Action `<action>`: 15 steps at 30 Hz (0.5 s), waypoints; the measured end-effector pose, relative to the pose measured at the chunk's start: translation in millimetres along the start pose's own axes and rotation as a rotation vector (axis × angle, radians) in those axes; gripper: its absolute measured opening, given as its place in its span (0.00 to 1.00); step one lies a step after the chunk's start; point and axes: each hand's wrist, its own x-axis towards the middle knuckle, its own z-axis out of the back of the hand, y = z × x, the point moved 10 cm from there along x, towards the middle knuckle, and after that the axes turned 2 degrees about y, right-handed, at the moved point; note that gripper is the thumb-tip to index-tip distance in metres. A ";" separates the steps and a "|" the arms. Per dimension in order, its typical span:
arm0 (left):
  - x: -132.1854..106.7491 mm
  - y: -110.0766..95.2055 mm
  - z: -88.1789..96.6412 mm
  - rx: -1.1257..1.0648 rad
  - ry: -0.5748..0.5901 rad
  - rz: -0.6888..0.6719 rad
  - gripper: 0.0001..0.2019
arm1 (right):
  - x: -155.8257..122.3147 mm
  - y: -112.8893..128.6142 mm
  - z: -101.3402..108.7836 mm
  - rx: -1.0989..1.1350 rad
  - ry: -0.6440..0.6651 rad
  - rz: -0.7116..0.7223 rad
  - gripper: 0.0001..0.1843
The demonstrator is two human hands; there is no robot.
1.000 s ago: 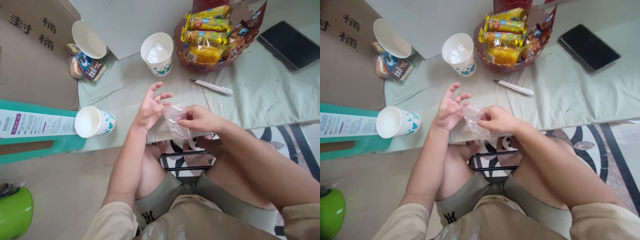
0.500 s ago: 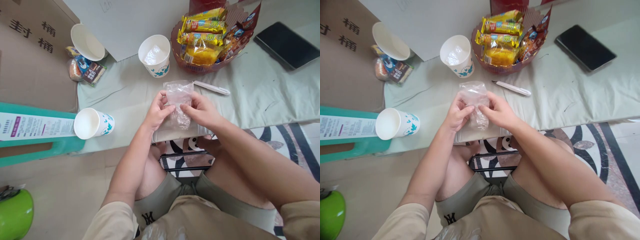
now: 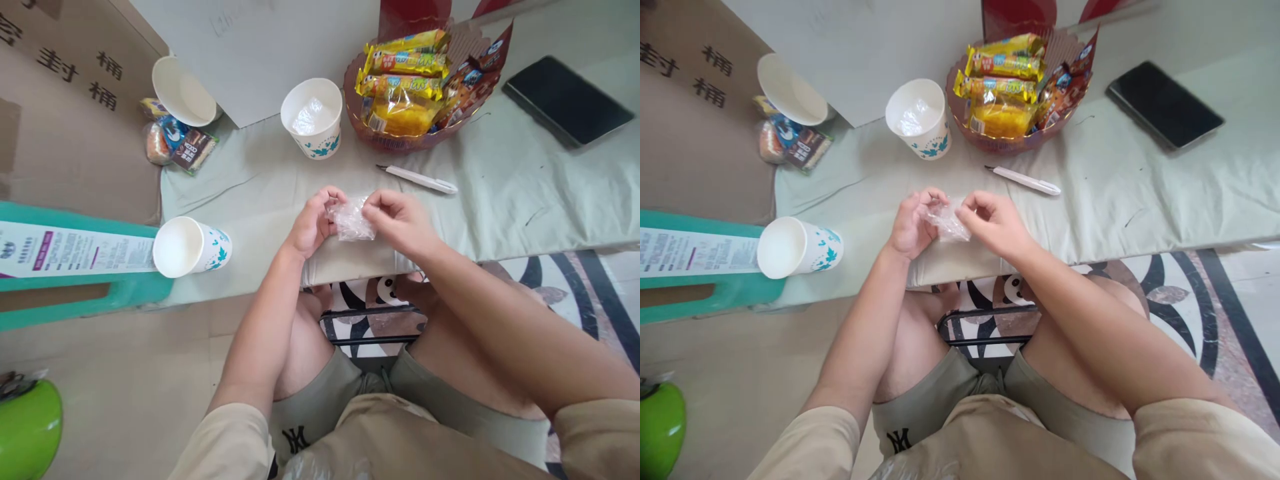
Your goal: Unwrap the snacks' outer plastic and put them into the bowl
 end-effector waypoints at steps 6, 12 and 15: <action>-1.8 4.4 0.9 0.126 0.007 -0.027 0.27 | 0.7 1.6 -3.5 0.102 -0.031 0.068 0.23; -9.6 -5.1 30.8 0.144 -0.249 -0.160 0.22 | 2.8 -4.1 6.4 0.170 -0.064 0.013 0.09; -27.7 -43.4 59.3 0.229 -0.536 -0.401 0.21 | 5.2 -8.9 5.5 0.148 -0.025 -0.032 0.06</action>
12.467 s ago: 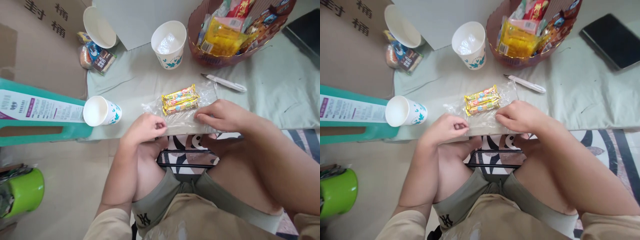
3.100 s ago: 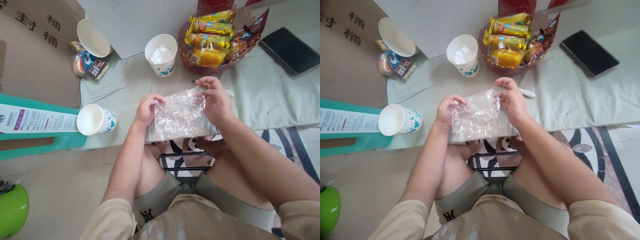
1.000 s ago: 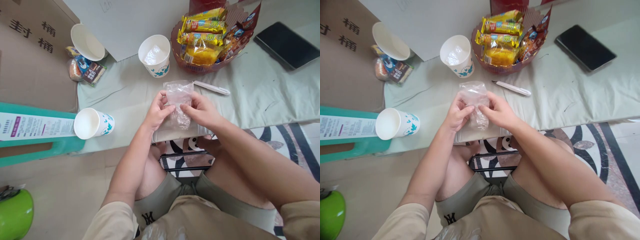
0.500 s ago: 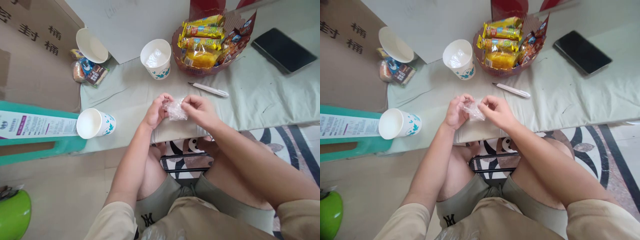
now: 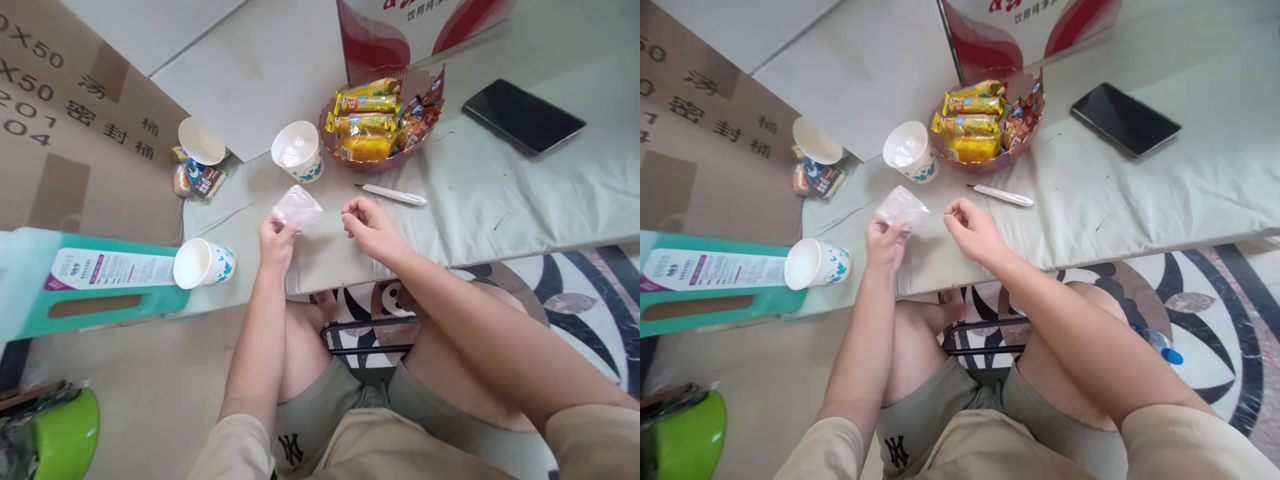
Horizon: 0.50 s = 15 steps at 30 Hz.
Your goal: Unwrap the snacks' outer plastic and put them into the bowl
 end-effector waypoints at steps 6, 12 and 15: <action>48.7 -111.6 -19.6 0.770 -0.138 -0.390 0.14 | 4.9 1.9 -13.8 -0.042 0.102 -0.031 0.04; 136.7 -99.5 -104.6 1.496 0.292 -0.124 0.12 | 18.2 5.1 -25.3 -0.097 0.143 -0.038 0.05; 154.8 -61.5 -114.3 1.644 0.562 0.119 0.09 | 21.6 6.8 -29.7 -0.092 0.155 -0.053 0.04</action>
